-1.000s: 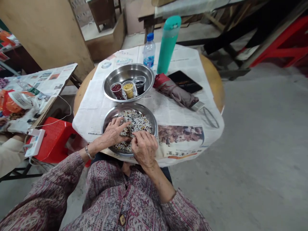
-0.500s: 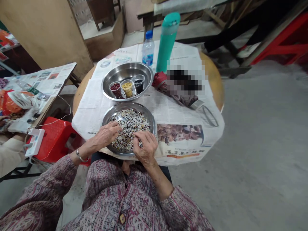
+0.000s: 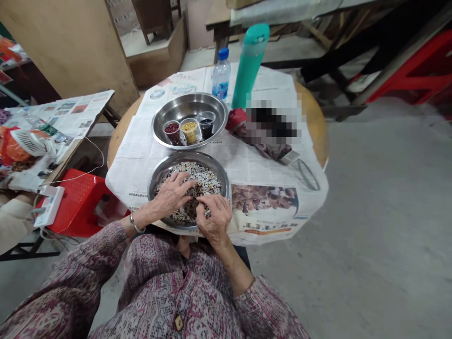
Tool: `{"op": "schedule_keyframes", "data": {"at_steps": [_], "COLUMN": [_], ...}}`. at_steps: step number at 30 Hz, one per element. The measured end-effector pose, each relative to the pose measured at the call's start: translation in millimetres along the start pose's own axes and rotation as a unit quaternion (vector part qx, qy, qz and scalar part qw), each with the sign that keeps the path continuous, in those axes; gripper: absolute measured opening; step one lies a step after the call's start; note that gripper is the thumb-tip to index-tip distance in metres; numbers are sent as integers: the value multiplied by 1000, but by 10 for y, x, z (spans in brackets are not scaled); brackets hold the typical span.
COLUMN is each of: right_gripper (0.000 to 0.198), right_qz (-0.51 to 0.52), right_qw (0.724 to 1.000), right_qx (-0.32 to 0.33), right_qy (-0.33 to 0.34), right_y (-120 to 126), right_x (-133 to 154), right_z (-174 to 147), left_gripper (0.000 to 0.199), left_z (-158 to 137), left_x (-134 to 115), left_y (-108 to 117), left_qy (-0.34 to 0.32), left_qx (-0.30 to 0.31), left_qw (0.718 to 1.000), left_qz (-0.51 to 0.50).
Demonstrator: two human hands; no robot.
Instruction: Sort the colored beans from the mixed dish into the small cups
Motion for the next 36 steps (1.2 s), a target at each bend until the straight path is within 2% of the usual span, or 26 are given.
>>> {"op": "schedule_keyframes", "data": {"at_steps": [3,5,7,9,13,15,17,20,23,26,29,33,36], "right_gripper": [17,17,17,18,24,26,26,26,29,29,30,31,32], "right_qz": [2,5,8,12,36,53,59,53,47,48,53,66,66], "right_qw": [1000,999,998,998,997,996,995,995,996,996,996,995,995], "right_qx": [-19,-33,-37,-41,-65,-71,-75,-82,-82,-76,-74,-72,-72], "right_qy": [23,40,45,45,26,13,7,0,-4,-3,-5,1,1], "right_y": [28,43,41,43,84,95,97,95,83,72,75,82,79], "right_x": [28,47,51,52,35,17,4,-14,-30,-32,-31,-18,-22], "right_z": [1,2,6,8,-4,-10,-16,-27,-34,-34,-29,-18,-19], "left_gripper": [59,61,47,28,22,22,31,48,51,32,23,25,28], "left_z": [10,-27,-56,-72,-79,-74,-46,93,330,546,600,419,279], "left_x": [203,303,300,201,-84,-209,-288,-314,-295,-243,-119,177,296], "left_y": [81,33,-65,-158,-201,-148,-111,-144,-186,-179,-139,-13,132], "left_qy": [94,115,82,16,-89,-128,-161,-194,-211,-193,-134,-3,37], "left_qx": [-22,-4,12,20,31,31,33,46,42,40,55,46,-2], "left_qw": [995,993,996,994,980,980,983,980,975,978,988,998,998], "left_qz": [25,4,-41,-104,-177,-147,-86,3,48,63,60,37,40]}}
Point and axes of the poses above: each hand's wrist, its own z-axis towards the middle knuckle, its own y-axis out of the back of the hand, x = y × z, the point moved 8 cm from there along z, towards the middle knuckle, and after that the axes turned 11 degrees about x, right-handed, at the moved point
